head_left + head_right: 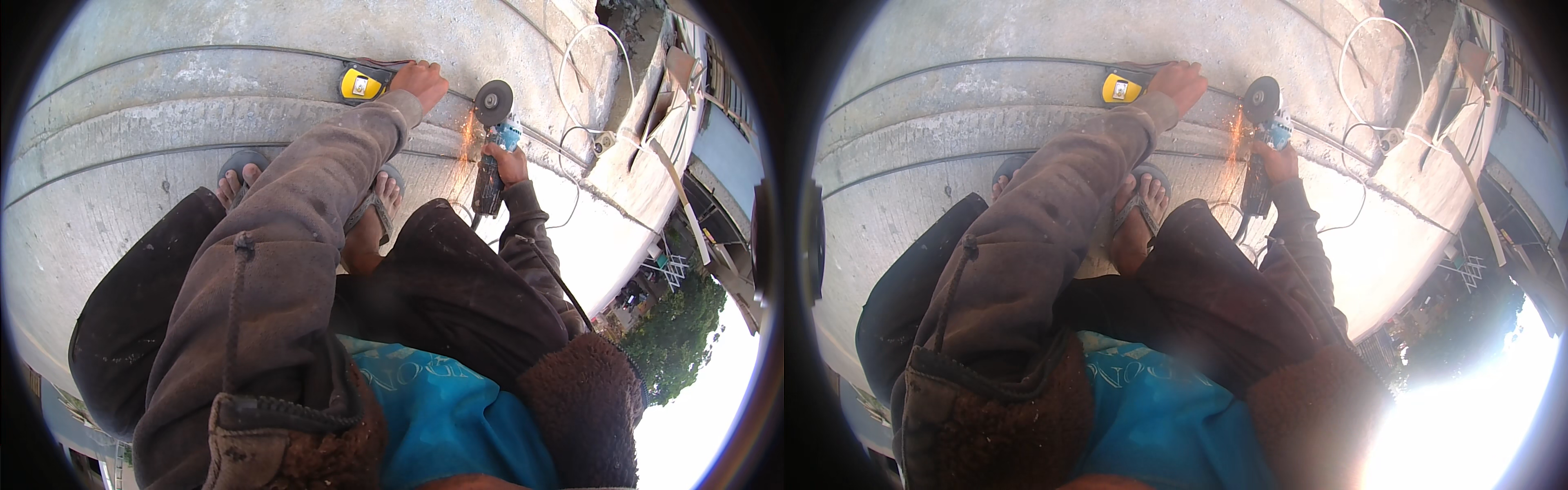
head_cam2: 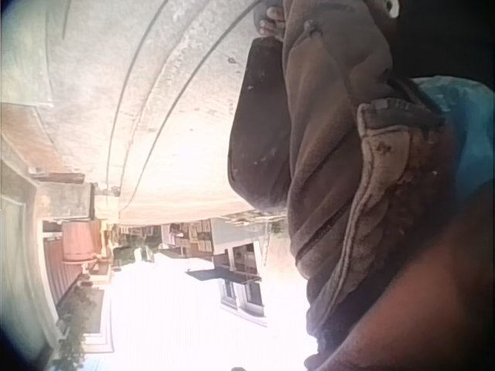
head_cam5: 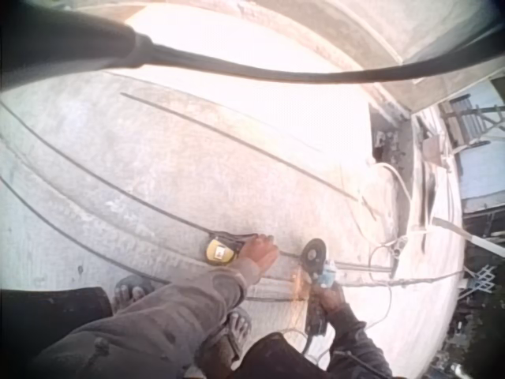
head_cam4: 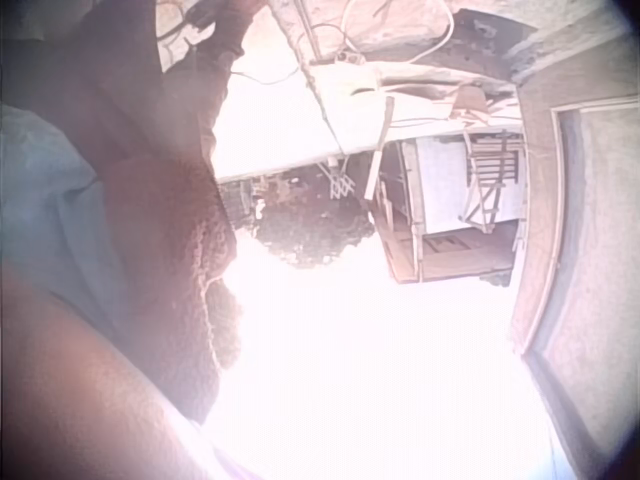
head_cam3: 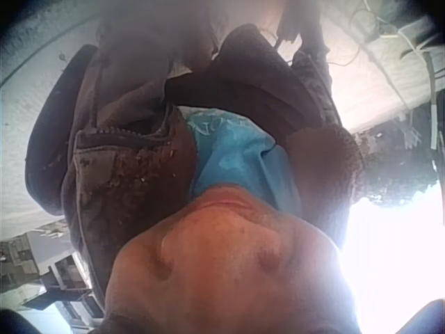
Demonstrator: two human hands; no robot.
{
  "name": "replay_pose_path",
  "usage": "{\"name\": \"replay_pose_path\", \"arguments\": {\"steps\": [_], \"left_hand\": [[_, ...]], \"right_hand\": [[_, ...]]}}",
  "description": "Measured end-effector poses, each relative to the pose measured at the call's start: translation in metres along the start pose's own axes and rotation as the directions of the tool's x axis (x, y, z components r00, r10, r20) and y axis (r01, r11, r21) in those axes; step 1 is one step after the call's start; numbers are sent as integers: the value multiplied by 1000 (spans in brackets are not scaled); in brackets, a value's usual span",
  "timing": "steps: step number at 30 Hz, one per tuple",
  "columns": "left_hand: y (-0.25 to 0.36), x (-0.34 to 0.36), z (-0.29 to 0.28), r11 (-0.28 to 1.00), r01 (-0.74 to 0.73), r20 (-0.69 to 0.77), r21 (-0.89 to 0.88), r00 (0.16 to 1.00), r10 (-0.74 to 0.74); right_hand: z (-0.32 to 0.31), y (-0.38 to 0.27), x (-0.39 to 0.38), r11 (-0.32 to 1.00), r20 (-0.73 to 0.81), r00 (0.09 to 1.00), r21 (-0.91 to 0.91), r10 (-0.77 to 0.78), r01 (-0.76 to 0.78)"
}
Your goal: The person uses an angle grinder to cut several metal rods on a concrete floor. They repeatedly position each rod, cut it, and set the cut pieces aside. A tape measure is visible nearby but not actively used in the clip.
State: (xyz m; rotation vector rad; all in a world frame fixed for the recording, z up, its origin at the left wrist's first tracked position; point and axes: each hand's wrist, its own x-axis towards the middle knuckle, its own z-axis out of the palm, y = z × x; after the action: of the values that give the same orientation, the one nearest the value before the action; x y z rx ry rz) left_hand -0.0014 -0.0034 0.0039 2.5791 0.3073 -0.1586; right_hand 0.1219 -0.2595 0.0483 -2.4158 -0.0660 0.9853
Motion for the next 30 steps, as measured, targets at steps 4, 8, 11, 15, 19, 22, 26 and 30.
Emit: {"name": "replay_pose_path", "arguments": {"steps": [4, 8, 11, 15, 19, 22, 26, 30], "left_hand": [[-1, -1, 0, 1000, 4, 0, 3, 1000, -4], [0, 0, 0, 1000, -23, -31, 0, 999, 23], [-2, -1, 5, 1000, -12, -23, 2, 1000, 12], [-1, 0, 4, 1000, -15, -16, -6, 1000, 15], [-4, 1, 6, 999, -13, -28, -37, 1000, 12], [-4, 0, 3, 1000, -13, -4, -15, 1000, 13], [-4, -3, -3, 998, -59, 17, 6, 998, 59], [-6, 3, 1, 999, -49, 38, -1, 998, 49]], "right_hand": [[0, -2, -8, 988, 51, 992, 93, 118, -122], [-8, 16, 2, 995, 65, 993, 16, 95, -97], [-2, 5, -6, 992, 83, 992, 73, 99, -105], [-5, 9, -2, 998, 61, 996, -16, 61, -60], [-1, 2, 0, 999, 31, 999, 40, 20, -21], [-4, 0, 5, 998, 44, 998, 23, 52, -53], [-4, -4, 1, 993, 43, 993, 42, 110, -112], [1, -18, -17, 960, 17, 992, 250, 128, -128]]}}
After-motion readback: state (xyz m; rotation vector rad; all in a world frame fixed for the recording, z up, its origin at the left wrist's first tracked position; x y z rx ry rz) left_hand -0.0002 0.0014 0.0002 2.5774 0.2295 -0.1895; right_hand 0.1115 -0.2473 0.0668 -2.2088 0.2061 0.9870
